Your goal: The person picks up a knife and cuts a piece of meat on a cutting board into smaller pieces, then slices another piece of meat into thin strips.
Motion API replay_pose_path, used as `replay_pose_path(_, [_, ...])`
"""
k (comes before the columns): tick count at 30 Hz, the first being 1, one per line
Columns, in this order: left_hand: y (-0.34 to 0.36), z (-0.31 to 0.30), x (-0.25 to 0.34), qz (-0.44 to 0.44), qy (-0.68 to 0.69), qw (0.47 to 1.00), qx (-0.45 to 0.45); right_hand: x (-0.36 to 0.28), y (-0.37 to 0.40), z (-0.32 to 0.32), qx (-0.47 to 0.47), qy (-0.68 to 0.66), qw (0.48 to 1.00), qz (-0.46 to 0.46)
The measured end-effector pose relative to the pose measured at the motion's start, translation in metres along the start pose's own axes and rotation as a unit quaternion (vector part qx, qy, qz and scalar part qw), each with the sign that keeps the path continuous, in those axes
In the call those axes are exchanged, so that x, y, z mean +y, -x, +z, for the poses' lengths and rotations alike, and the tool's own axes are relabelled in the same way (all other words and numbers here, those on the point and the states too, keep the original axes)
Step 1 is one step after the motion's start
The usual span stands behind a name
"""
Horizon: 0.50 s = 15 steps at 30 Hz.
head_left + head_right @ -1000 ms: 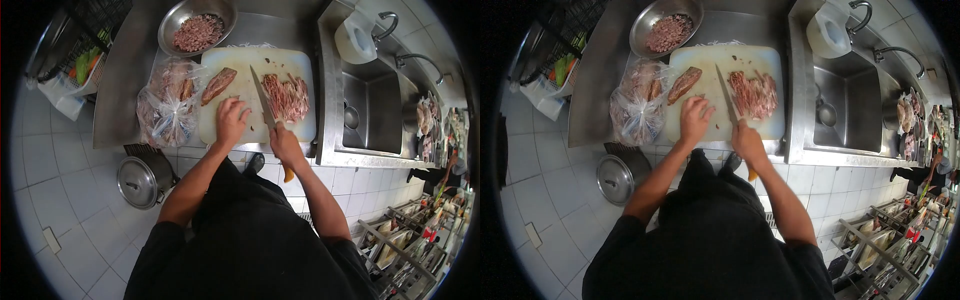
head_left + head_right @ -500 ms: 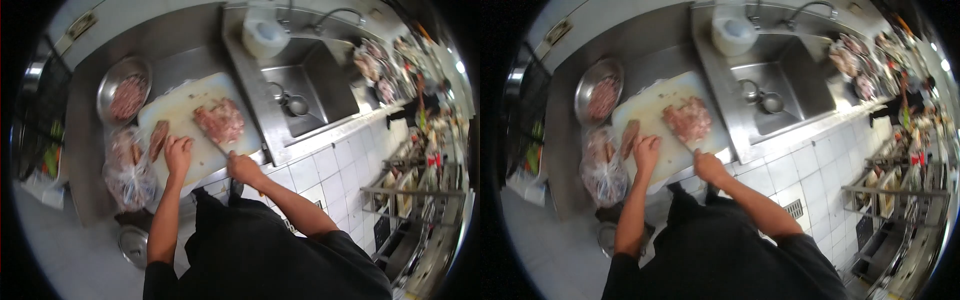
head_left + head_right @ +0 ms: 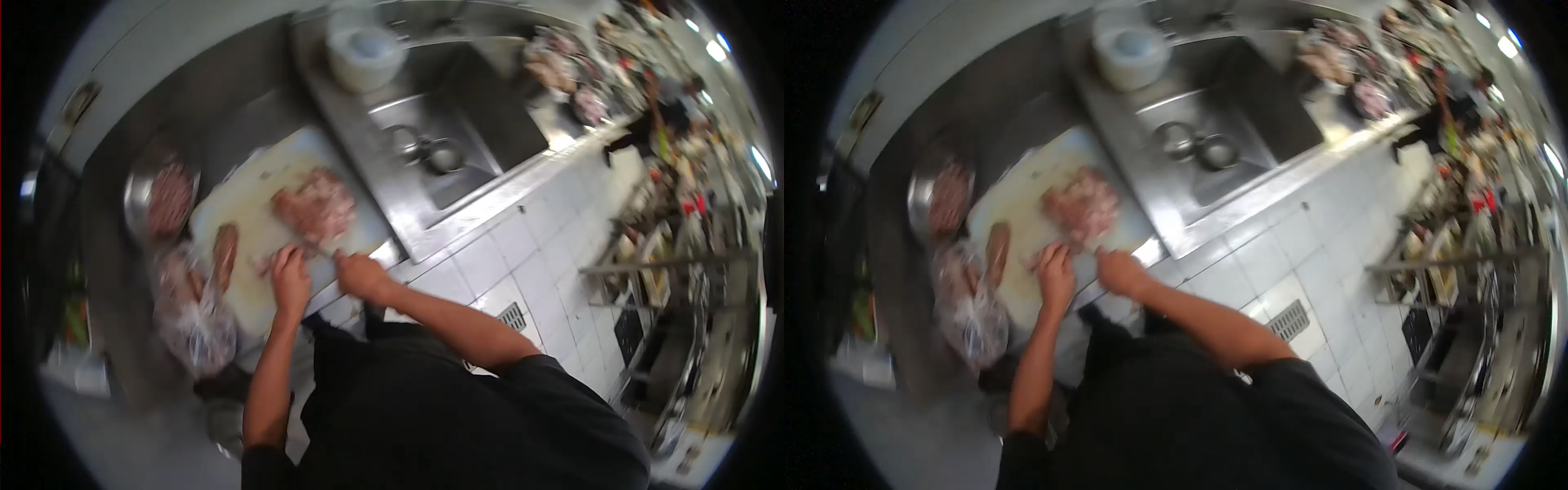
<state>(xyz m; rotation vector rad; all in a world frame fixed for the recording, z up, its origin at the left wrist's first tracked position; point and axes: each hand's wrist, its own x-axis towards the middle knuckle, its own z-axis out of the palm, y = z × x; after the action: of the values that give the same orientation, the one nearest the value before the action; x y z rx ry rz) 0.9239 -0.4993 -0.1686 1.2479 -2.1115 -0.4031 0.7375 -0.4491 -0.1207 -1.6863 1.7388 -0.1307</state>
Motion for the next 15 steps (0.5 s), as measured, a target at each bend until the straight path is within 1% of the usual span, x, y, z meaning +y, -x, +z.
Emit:
replay_pose_path(1, [0.0,-0.003,0.004,-0.01,0.0,1.0,0.001,0.007,-0.003,0.01,0.012,0.019,0.999,-0.023])
replay_pose_path(2, [-0.002,-0.01,0.013,-0.035,0.013,0.999,0.009,0.013,-0.005,0.016,0.017,0.009,0.999,-0.035])
replay_pose_path(3, [0.0,-0.01,0.013,-0.067,0.027,0.997,0.008,0.009,0.004,0.008,0.047,-0.02,0.998,-0.043])
replay_pose_path(4, [0.001,-0.008,0.011,-0.096,0.048,0.994,0.01,0.006,0.006,-0.001,0.035,-0.02,0.998,-0.043])
replay_pose_path(6, [0.002,-0.005,0.007,-0.096,0.049,0.993,0.051,-0.002,0.01,-0.008,0.032,-0.016,0.998,-0.045])
replay_pose_path(10, [0.003,0.0,0.002,-0.104,0.06,0.99,0.079,-0.016,0.007,-0.016,0.041,-0.004,0.998,-0.048])
replay_pose_path(12, [0.003,0.003,0.003,-0.106,0.06,0.987,0.1,-0.018,0.004,-0.016,0.045,-0.009,0.996,-0.071])
replay_pose_path(15, [0.004,0.004,0.004,-0.08,0.047,0.988,0.125,-0.025,-0.003,-0.017,0.04,-0.006,0.996,-0.079])
